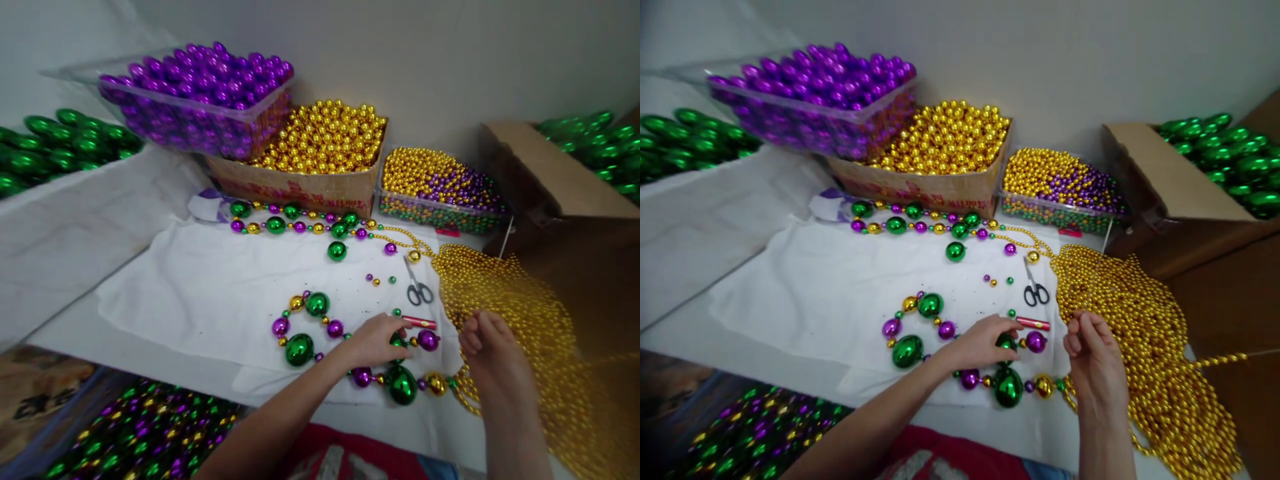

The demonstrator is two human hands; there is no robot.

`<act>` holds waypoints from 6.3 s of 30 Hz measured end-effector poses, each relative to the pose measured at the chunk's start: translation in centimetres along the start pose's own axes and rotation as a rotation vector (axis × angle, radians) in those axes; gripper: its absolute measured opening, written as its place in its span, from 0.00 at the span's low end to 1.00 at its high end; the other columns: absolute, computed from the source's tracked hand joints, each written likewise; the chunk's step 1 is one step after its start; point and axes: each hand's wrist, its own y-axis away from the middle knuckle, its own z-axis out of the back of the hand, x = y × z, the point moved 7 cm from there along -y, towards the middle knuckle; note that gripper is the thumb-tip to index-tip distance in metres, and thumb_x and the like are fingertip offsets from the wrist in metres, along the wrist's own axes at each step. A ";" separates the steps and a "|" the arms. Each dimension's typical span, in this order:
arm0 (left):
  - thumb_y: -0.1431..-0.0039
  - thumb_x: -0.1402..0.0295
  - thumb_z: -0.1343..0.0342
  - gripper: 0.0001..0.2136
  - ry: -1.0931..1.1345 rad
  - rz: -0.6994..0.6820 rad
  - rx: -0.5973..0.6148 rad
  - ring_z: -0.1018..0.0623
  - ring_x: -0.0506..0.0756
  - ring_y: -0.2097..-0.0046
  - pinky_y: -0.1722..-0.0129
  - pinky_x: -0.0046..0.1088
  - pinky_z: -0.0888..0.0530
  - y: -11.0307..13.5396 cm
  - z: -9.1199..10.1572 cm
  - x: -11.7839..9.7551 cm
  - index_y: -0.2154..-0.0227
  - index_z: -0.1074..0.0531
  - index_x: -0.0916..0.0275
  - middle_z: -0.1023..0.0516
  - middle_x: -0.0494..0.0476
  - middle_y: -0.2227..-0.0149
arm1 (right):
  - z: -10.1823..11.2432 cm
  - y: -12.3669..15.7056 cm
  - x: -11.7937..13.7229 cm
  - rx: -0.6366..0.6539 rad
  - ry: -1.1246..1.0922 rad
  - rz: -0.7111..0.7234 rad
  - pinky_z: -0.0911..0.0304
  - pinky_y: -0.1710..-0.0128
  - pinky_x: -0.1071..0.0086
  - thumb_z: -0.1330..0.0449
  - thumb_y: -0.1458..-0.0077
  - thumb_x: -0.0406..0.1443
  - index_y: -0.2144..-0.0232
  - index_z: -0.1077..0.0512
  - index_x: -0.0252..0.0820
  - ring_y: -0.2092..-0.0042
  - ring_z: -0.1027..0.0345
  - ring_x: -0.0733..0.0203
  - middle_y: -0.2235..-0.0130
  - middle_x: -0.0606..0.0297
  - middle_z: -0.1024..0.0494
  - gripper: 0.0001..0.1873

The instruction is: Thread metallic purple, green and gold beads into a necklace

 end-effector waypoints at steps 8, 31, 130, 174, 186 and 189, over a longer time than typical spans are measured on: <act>0.50 0.54 0.42 0.21 -0.055 0.131 0.084 0.25 0.55 0.62 0.66 0.25 0.36 1.5 -0.2 2.0 0.56 0.27 0.59 0.22 0.54 0.62 | -0.3 -0.4 -3.1 0.034 0.050 -0.026 0.53 0.83 0.79 0.32 0.56 0.40 0.69 0.30 0.41 0.80 0.48 0.74 0.75 0.70 0.32 0.13; 0.43 0.50 0.51 0.20 -0.121 0.115 0.100 0.24 0.56 0.61 0.67 0.27 0.35 0.9 -1.1 1.9 0.57 0.26 0.59 0.21 0.57 0.61 | -0.5 -0.1 -4.3 0.015 0.047 -0.100 0.51 0.84 0.81 0.32 0.56 0.39 0.69 0.28 0.39 0.80 0.48 0.76 0.77 0.71 0.33 0.12; 0.51 0.76 0.39 0.12 1.509 0.230 -0.601 0.26 0.45 0.71 0.69 0.21 0.30 0.6 6.1 7.6 0.62 0.30 0.65 0.24 0.54 0.64 | -4.2 4.3 -5.7 0.304 0.707 -0.071 0.50 0.81 0.74 0.40 0.52 0.51 0.65 0.28 0.39 0.80 0.43 0.67 0.83 0.69 0.35 0.22; 0.51 0.79 0.45 0.20 0.048 0.272 -0.483 0.32 0.61 0.45 0.44 0.40 0.39 -14.6 7.4 4.1 0.54 0.30 0.60 0.32 0.61 0.49 | -1.4 2.7 -2.9 -0.031 0.118 0.006 0.57 0.81 0.78 0.34 0.53 0.43 0.66 0.27 0.38 0.80 0.50 0.74 0.82 0.73 0.40 0.16; 0.43 0.67 0.46 0.13 0.368 0.327 -0.411 0.23 0.53 0.65 0.66 0.28 0.27 -12.4 5.2 5.2 0.56 0.34 0.64 0.26 0.58 0.62 | 0.2 2.5 -2.9 -0.070 0.122 -0.057 0.55 0.80 0.79 0.36 0.51 0.42 0.65 0.27 0.38 0.79 0.50 0.74 0.82 0.73 0.41 0.14; 0.40 0.64 0.51 0.13 0.606 0.315 -0.389 0.23 0.49 0.69 0.71 0.23 0.28 -7.8 4.8 5.4 0.55 0.35 0.64 0.26 0.57 0.64 | -1.1 2.2 -2.6 -0.008 0.082 -0.011 0.56 0.81 0.79 0.36 0.51 0.40 0.66 0.27 0.38 0.80 0.50 0.73 0.83 0.73 0.40 0.11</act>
